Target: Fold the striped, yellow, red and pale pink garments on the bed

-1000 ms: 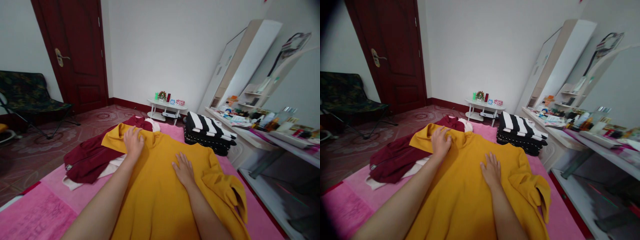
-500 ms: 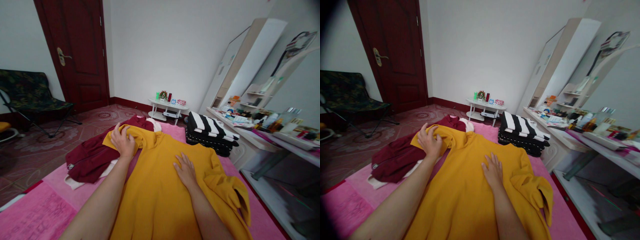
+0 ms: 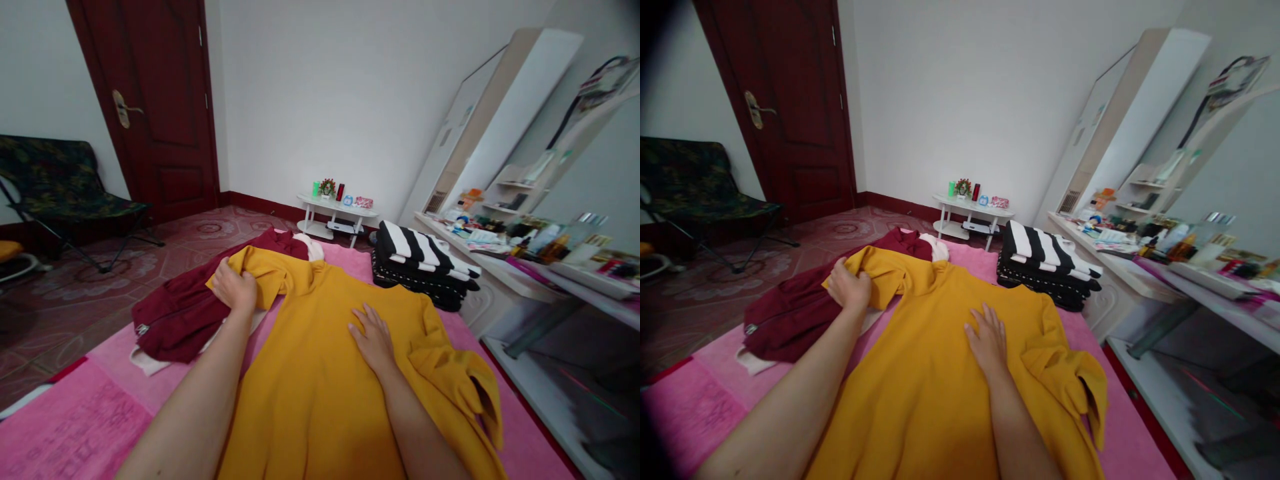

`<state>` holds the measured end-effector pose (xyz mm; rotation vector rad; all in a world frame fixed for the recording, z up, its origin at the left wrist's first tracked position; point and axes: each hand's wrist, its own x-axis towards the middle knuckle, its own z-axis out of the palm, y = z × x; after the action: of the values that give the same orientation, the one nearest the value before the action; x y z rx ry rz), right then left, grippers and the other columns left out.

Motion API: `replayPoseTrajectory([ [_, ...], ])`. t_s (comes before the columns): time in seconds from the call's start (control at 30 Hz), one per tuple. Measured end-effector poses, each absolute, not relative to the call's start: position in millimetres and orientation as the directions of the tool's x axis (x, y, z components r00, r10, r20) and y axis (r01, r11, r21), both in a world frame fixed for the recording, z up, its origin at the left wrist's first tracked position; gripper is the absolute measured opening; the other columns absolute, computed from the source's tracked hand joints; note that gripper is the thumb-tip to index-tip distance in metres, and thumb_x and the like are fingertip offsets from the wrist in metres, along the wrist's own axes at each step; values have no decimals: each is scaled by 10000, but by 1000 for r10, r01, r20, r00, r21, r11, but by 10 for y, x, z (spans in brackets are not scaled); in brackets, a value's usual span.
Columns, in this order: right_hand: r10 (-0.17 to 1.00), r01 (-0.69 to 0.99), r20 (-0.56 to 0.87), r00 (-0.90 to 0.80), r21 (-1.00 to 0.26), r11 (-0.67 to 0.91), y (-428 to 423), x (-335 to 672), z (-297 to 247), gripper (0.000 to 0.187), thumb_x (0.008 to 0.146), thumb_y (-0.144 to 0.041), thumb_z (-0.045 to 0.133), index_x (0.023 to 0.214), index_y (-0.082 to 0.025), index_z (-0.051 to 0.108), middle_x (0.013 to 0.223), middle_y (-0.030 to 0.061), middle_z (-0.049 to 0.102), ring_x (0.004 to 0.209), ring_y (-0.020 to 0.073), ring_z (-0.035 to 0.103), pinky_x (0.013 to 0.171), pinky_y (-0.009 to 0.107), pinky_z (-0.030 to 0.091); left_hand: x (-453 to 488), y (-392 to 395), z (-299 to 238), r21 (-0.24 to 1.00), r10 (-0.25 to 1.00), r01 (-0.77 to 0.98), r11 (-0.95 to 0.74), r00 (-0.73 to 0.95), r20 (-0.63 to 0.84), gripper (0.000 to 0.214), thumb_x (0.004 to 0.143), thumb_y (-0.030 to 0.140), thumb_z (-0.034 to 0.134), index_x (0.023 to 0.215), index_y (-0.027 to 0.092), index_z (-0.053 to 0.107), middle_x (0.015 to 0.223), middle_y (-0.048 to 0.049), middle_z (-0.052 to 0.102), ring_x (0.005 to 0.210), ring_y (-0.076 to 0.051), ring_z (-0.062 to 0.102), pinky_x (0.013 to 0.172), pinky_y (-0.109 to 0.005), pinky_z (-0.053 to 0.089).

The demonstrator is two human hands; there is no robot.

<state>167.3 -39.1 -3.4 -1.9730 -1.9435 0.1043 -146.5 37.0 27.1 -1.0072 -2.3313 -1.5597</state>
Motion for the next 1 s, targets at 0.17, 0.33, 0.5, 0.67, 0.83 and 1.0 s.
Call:
replayPoseTrajectory([
  [0.17,978,950,205,42,-311,24,-381,1686,-46,451,882,-381,427,1300,-243,522,1498,37,303,1383,227,238,1116,406,188,-1516,364,292,749,505,626,218,-729,462,390,780,163,506,1156,219,590,939,-83,686,885,-264,605,789,-367,420],
  [0.33,977,946,211,42,-322,29,-391,1686,-20,442,880,-376,432,1291,-246,533,1494,36,313,1381,224,245,1118,399,189,-1509,349,345,691,546,689,219,-673,498,272,855,285,467,1016,262,685,837,-89,685,805,-273,602,716,-362,407],
  [0.5,975,942,217,42,-334,34,-385,1698,-39,433,872,-374,447,1273,-248,552,1487,29,327,1374,226,262,1119,394,197,-1429,265,596,653,539,748,120,-601,590,273,870,325,468,1017,291,696,816,-76,671,801,-258,589,712,-336,396],
  [0.67,957,914,289,27,-395,94,-356,1725,-92,415,843,-349,487,1217,-209,598,1447,59,392,1344,232,316,1118,388,220,-1146,141,933,688,630,713,-137,-473,616,260,877,309,469,1014,284,688,875,-31,692,772,-205,607,698,-283,415],
  [0.83,889,670,455,56,-677,304,-425,1650,23,366,870,-376,448,1083,-150,642,1262,121,566,1207,216,481,1073,364,320,-571,-62,1094,657,801,619,-430,-75,594,234,826,199,514,938,248,714,884,-16,722,803,-178,642,751,-254,447],
  [1.0,909,315,407,-88,-855,413,-602,1363,208,444,795,-427,599,1171,-191,573,1259,94,553,1160,230,510,939,342,440,-83,-297,1068,671,796,465,-577,137,590,270,808,127,498,926,228,719,868,-18,729,804,-171,659,760,-252,472],
])
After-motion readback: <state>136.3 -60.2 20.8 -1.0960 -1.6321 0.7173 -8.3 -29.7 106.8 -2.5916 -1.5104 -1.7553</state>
